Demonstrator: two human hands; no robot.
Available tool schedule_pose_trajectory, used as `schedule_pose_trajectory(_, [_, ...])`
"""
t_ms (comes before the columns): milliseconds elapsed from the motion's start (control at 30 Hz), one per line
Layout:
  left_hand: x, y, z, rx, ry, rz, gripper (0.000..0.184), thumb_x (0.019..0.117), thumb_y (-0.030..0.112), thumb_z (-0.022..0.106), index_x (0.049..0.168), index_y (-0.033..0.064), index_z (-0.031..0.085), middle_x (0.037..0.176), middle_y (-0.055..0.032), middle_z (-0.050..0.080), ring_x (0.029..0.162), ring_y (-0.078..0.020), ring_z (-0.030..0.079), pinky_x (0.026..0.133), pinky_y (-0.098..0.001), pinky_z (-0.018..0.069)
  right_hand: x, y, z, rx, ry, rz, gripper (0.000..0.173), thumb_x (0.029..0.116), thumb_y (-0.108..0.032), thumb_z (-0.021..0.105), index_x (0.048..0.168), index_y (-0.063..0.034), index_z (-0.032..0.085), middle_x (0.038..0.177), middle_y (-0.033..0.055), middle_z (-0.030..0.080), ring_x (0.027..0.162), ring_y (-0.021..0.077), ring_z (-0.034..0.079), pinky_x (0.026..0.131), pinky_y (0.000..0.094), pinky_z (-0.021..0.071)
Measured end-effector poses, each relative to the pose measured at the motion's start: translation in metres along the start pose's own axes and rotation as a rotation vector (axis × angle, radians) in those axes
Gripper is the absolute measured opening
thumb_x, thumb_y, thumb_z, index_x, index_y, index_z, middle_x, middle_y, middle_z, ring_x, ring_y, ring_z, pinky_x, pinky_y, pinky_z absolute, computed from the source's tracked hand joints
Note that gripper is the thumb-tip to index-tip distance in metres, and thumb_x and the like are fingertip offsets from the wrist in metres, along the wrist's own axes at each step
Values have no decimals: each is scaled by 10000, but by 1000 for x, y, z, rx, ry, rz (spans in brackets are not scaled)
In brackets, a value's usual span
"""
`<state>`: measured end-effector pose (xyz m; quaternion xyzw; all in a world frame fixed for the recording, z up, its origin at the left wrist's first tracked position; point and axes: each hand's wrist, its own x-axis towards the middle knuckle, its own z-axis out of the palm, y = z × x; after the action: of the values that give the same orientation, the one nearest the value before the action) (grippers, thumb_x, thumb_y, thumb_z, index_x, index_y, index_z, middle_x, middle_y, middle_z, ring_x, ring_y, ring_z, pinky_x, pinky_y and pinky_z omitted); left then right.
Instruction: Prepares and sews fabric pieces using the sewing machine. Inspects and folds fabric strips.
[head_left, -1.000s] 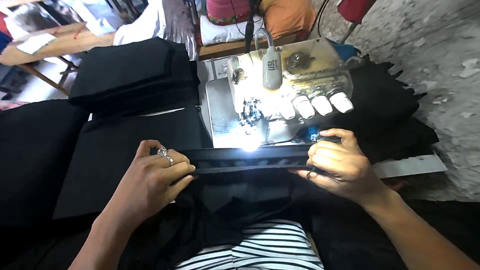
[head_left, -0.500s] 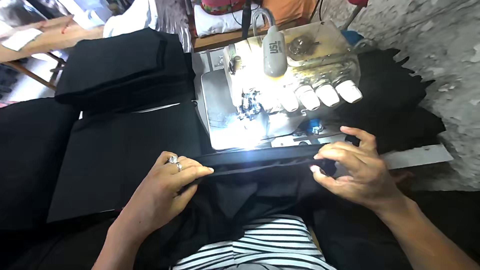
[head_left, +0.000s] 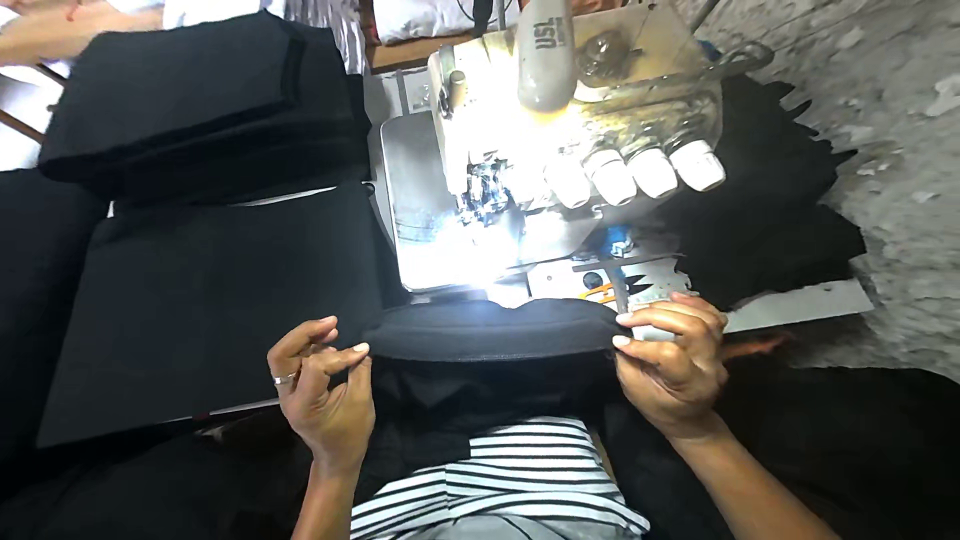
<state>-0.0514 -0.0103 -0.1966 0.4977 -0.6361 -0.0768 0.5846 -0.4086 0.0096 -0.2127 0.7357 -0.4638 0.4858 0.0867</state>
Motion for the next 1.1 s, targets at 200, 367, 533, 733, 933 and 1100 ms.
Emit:
schedule_pose_trajectory(200, [2,-5,0,-63,-79,32,159,868,69,733,843,198,643,1260,95,601,1162,-37,589,957,-191,526,-2,0,0,-17,4,12,96,981,-143,650,921,-178,585,1085,-6,649,1191,166,572,1171,426,330])
schedule_pose_trajectory(367, [3,-9,3,-67,-61,52,157,875,46,717,844,170,625,1205,79,626,1085,-21,618,925,-178,537,-2,2,3,-13,7,30,162,964,-137,662,841,-155,559,1010,2,662,1130,165,601,1153,403,362])
schedule_pose_trajectory(533, [0,-7,5,-65,-67,36,163,878,39,709,858,172,618,1199,79,640,1087,-31,627,927,-185,543,-3,5,1,72,-18,18,126,948,-119,693,880,-157,593,1101,17,668,1205,195,591,1140,413,408])
schedule_pose_trajectory(733, [9,25,-18,-281,-303,34,214,934,10,615,1048,191,615,1212,46,725,1140,-126,695,952,-294,595,23,-25,-23,531,-392,46,61,984,-135,600,1041,-146,583,1174,-29,732,1228,131,645,1099,374,519])
schedule_pose_trajectory(933, [92,68,-116,301,-1213,305,235,918,424,738,1053,232,744,923,51,740,881,-152,703,825,-478,568,90,-13,-81,457,-967,-248,510,973,-579,616,718,-137,621,641,-8,583,691,123,635,1105,443,432])
schedule_pose_trajectory(1100, [204,194,-203,77,-732,552,134,959,265,661,830,229,650,1155,102,619,1174,-42,563,1001,-230,489,227,-88,-171,249,-469,-264,334,820,-286,813,745,-8,643,1011,151,671,1011,216,612,947,418,481])
